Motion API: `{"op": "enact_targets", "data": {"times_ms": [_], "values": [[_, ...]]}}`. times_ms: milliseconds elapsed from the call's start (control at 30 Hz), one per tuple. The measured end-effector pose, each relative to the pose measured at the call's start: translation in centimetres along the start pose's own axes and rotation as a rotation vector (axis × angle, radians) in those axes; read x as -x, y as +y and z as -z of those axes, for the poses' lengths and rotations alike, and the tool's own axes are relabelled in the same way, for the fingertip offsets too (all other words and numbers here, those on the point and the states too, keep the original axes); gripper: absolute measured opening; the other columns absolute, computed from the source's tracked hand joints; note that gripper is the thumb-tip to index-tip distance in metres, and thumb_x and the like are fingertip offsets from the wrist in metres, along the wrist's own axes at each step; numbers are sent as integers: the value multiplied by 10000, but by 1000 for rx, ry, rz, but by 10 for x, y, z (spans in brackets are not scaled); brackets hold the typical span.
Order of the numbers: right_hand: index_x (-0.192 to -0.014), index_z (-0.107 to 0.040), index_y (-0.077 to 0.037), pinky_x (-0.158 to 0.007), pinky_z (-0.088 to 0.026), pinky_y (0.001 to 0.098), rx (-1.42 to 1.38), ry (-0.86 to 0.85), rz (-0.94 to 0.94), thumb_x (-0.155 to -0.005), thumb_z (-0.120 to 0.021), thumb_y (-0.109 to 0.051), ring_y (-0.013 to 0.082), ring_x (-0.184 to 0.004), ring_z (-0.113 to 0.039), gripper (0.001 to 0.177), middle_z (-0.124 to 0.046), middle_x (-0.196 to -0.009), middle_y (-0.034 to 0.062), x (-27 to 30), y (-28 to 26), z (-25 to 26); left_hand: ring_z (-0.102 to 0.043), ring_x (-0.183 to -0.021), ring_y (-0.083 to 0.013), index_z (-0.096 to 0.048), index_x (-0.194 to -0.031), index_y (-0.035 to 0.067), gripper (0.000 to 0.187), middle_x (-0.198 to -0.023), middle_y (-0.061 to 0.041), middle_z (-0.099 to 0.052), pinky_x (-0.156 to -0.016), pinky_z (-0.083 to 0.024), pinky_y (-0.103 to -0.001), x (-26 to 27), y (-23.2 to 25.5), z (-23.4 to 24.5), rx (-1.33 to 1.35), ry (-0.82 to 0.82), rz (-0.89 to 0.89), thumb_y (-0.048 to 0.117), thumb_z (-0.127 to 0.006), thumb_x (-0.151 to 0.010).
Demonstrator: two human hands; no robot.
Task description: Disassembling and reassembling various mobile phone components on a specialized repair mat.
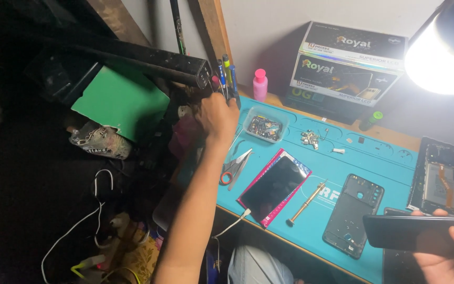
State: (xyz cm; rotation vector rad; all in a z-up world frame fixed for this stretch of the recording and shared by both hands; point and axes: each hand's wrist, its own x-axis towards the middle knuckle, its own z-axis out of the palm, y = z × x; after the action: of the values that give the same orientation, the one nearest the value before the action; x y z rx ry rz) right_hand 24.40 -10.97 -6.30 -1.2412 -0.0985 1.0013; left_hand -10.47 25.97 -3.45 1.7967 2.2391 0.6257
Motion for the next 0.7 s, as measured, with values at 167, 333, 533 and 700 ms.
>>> {"op": "enact_targets", "data": {"times_ms": [167,333,533,700], "values": [[-1229,-639,-403,-1209,-566,507,29,40,1,-958,-624,-279,204,-1300,-715,299,-714,-1285,-131,7,-5,-9,-751,-1017,-484,-836,-1019,46,238,-1004,-224,-803,-906,-566,-627,2,3,3,56,-6,52,275,-799,-968],[-1186,-654,-392,-1273,-585,419,6,80,17,-948,-633,-255,69,-1296,-709,275,-715,-1227,-132,12,-5,-18,-770,-888,-475,-819,-854,26,235,-894,-218,-806,-757,-605,-589,-2,-5,-2,150,28,7,234,-794,-961],[-1254,-638,-414,-1211,-564,482,-13,102,-66,-971,-591,-239,253,-1367,-691,336,-692,-1319,-106,18,-11,-24,-747,-827,-443,-851,-1019,96,165,-864,-186,-817,-755,-576,-552,-15,-11,-32,361,228,9,212,-758,-948],[-1235,-609,-366,-1246,-589,485,-24,178,-128,-973,-594,-199,253,-1411,-728,311,-673,-1305,-69,27,-21,-33,-616,-720,-457,-853,-871,94,165,-834,-165,-817,-850,-481,-491,-26,-18,-51,461,341,-25,80,-697,-922]]}}
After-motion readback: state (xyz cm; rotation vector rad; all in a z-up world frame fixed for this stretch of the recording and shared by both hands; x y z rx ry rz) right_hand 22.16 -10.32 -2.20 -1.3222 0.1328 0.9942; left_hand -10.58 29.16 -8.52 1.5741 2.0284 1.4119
